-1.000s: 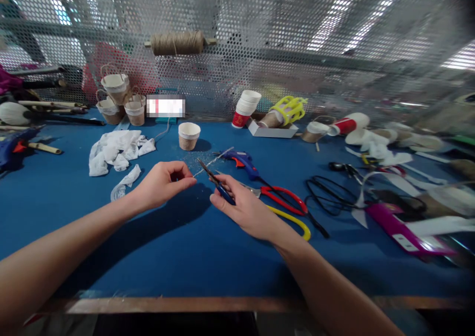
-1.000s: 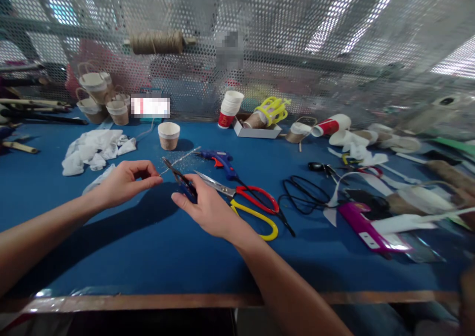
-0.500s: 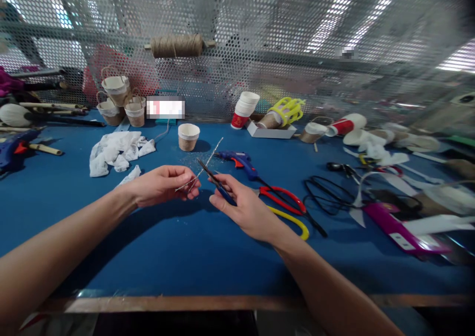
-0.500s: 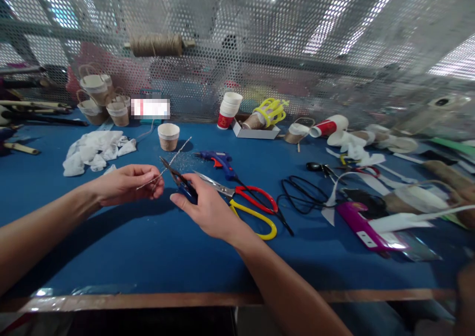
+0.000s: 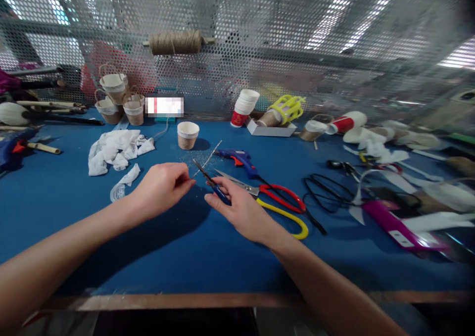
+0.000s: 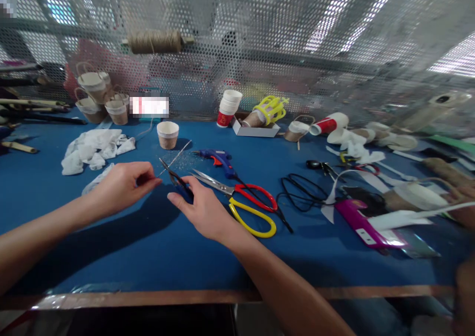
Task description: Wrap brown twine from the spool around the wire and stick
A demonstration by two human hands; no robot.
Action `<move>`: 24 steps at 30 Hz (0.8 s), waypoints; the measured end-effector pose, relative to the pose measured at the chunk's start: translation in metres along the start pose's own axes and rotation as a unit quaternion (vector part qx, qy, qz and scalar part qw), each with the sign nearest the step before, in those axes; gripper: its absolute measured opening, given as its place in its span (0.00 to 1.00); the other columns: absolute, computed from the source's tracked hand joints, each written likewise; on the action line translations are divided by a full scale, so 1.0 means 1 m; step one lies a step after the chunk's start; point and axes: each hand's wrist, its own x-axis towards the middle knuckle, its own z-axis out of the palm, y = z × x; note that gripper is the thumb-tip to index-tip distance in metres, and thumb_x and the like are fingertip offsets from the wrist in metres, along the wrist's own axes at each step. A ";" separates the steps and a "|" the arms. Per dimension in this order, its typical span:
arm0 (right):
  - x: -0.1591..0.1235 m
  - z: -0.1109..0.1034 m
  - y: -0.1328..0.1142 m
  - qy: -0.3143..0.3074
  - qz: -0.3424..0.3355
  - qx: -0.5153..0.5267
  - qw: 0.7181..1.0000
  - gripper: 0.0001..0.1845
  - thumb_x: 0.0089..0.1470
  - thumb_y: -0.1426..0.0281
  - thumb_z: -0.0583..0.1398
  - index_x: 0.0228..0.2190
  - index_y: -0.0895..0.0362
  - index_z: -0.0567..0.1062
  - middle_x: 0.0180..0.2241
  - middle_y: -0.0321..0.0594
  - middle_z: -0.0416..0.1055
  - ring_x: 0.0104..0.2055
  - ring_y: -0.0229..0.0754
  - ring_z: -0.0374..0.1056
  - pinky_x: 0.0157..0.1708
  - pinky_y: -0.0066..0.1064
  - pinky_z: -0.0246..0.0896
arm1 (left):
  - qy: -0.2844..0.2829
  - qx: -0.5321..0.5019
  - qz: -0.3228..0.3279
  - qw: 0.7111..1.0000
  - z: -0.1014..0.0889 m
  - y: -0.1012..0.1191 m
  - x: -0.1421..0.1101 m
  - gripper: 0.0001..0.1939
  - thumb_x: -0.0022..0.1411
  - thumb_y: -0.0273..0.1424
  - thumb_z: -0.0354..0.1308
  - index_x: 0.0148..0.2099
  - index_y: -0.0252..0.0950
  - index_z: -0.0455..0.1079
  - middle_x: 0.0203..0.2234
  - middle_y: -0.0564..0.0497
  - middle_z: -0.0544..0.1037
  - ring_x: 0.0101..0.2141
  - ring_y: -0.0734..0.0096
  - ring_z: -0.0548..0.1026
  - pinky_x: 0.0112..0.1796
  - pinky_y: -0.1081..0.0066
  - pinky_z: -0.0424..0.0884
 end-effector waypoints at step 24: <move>0.002 -0.001 0.003 -0.020 0.004 0.001 1.000 0.21 0.52 0.58 0.53 0.44 0.57 0.63 0.42 0.45 0.68 0.44 0.45 0.65 0.43 0.38 0.60 | -0.019 0.045 0.035 0.998 0.003 -0.004 0.002 0.10 0.55 0.32 0.51 0.23 0.34 0.63 0.20 0.53 0.66 0.25 0.73 0.61 0.28 0.72 0.56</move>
